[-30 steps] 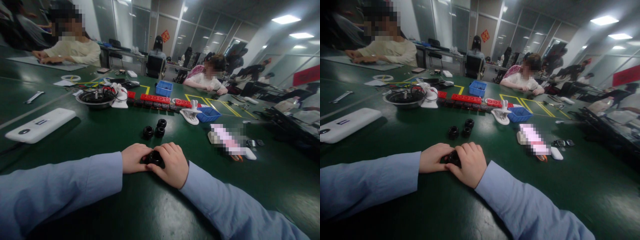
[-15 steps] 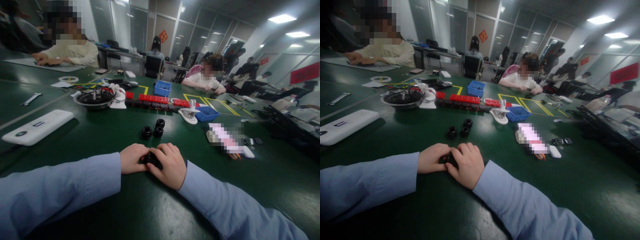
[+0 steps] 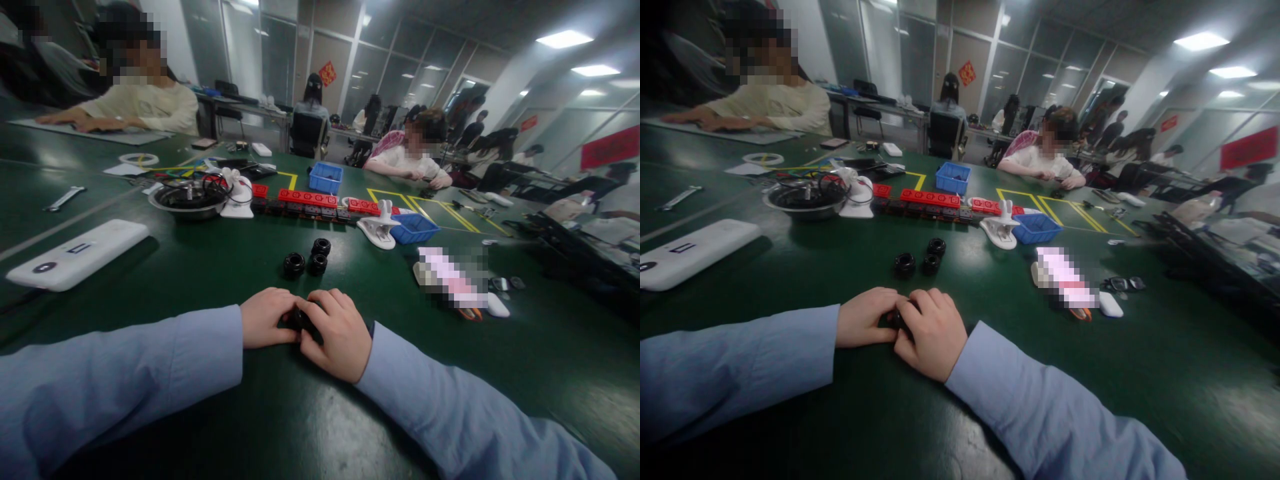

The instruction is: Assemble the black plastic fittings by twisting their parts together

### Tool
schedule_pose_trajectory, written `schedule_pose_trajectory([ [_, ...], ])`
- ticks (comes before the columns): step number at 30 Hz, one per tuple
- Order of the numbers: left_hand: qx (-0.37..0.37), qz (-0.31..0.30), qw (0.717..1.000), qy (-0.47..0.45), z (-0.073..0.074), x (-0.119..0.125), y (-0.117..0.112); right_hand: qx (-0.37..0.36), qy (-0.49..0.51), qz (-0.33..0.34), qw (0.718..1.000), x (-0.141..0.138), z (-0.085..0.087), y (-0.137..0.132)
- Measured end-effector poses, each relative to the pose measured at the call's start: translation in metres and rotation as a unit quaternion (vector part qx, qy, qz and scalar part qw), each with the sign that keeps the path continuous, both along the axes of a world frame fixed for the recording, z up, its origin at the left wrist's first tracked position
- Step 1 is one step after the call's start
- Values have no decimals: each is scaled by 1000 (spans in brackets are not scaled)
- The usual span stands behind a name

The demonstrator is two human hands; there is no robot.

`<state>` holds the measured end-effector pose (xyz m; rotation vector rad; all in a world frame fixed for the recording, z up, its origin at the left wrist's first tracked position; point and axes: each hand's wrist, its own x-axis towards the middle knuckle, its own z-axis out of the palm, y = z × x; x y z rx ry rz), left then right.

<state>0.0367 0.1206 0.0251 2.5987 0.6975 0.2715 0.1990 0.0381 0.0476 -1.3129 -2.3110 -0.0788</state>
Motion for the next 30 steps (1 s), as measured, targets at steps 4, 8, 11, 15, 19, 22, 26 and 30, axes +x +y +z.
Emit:
schedule_pose_trajectory([
  [4, 5, -5, 1000, -1, 0, 0, 0, 0, 1, 9, 1000, 0, 0, 0],
  [8, 6, -10, 1000, -5, 0, -1, 1, -3, 2, 12, 1000, 0, 0, 0],
  [11, 3, -12, 1000, -6, 0, -1, 1, -4, 3, 21, 1000, 0, 0, 0],
  [15, 7, -14, 1000, -8, 1, 0, 0, 2, 10, 29, 1000, 0, 0, -1],
  [19, 12, -12, 1000, -4, 1, 0, 0, 8, 14, 38, 999, 0, -1, -1],
  [22, 18, -13, 1000, -3, 1, -1, 0, 20, 16, 47, 999, 0, -3, -1],
  [26, 8, -13, 1000, -5, 0, -1, 1, 46, 24, 49, 997, 0, -5, -1],
  [30, -8, -10, 1000, -5, 0, -1, 0, 53, 36, 54, 996, 0, -6, 0],
])
